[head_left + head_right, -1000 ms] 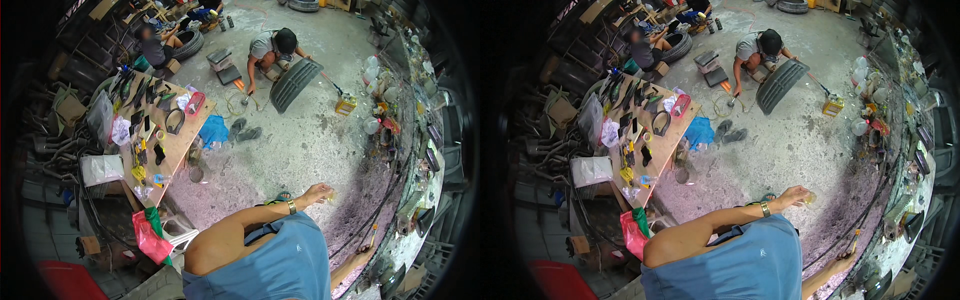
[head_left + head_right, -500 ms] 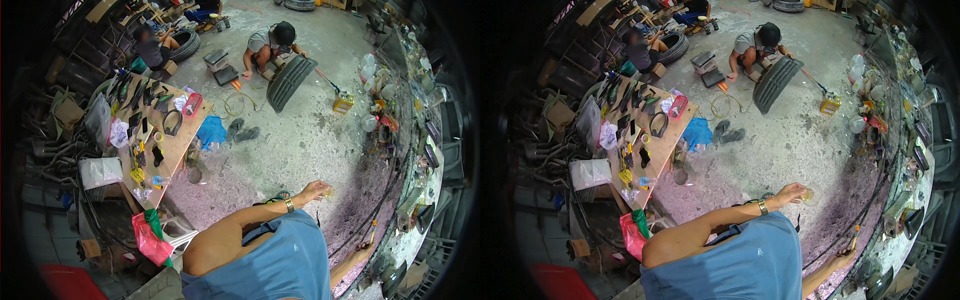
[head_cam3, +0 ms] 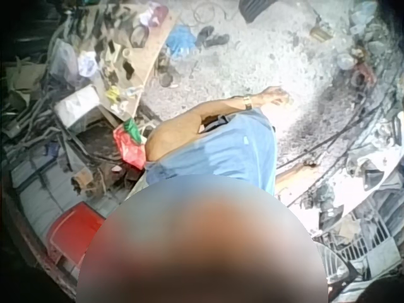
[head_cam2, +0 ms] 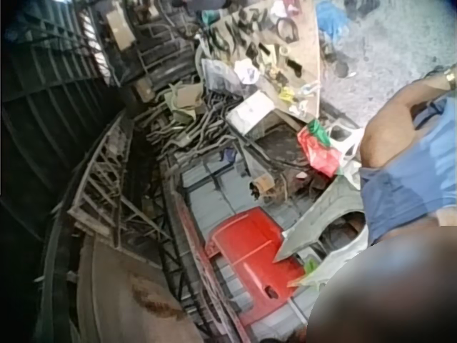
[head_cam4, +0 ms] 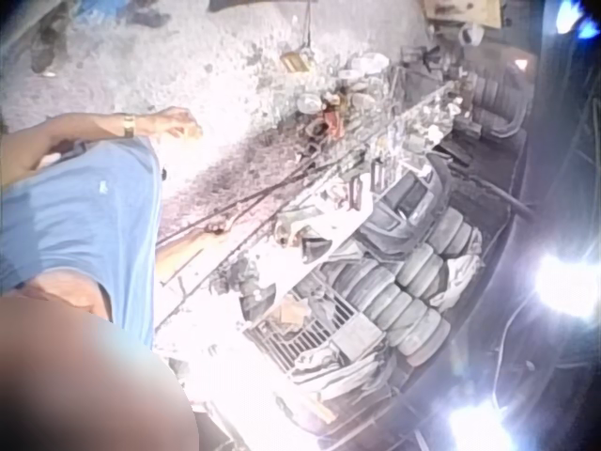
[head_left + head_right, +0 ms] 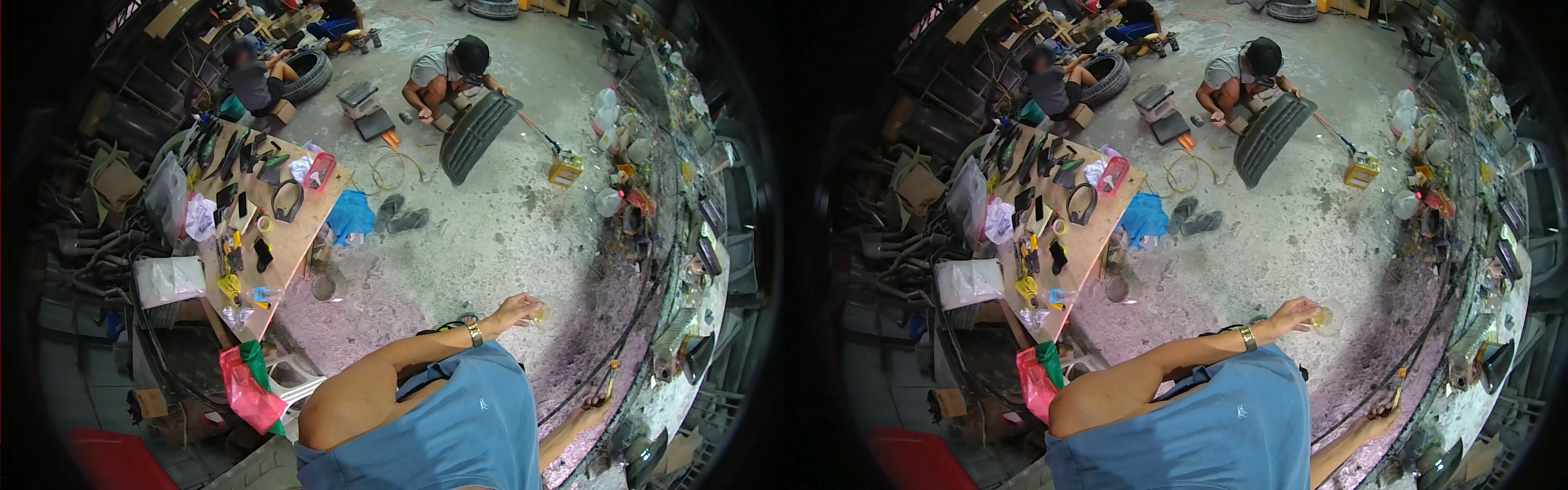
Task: The recorder is applying a liquid coating to carbon fiber automotive side mirror covers using a small brush.
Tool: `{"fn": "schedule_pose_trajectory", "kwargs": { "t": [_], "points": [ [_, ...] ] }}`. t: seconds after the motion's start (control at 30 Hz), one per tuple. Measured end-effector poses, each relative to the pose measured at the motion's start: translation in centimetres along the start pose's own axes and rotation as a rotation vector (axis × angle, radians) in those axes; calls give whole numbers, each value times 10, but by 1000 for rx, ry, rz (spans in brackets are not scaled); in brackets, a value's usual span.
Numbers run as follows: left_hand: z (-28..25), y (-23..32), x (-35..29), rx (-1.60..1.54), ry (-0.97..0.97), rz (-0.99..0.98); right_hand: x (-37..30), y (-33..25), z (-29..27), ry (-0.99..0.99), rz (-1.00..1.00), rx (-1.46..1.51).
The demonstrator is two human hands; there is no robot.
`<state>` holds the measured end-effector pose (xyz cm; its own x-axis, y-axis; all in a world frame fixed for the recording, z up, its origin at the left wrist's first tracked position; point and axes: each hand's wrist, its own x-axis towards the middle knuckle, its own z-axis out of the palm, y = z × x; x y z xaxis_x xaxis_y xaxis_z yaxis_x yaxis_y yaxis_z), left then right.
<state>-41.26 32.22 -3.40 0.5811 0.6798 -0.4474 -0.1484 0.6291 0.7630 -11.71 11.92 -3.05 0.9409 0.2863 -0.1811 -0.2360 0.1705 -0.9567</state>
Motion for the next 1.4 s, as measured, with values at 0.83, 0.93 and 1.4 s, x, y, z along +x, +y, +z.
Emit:
{"fn": "schedule_pose_trajectory", "kwargs": {
  "t": [0.83, 0.93, 1.4],
  "points": [
    [-1, -7, 1, -114, 13, -19, -15, -21, 13, 203, -26, -141],
    [-1, -10, 0, -93, 14, -33, -20, -24, 3, 206, 49, -92],
    [50, -4, 36, 127, -186, -209, -16, -65, -7, 337, -60, 119]
  ]
}}
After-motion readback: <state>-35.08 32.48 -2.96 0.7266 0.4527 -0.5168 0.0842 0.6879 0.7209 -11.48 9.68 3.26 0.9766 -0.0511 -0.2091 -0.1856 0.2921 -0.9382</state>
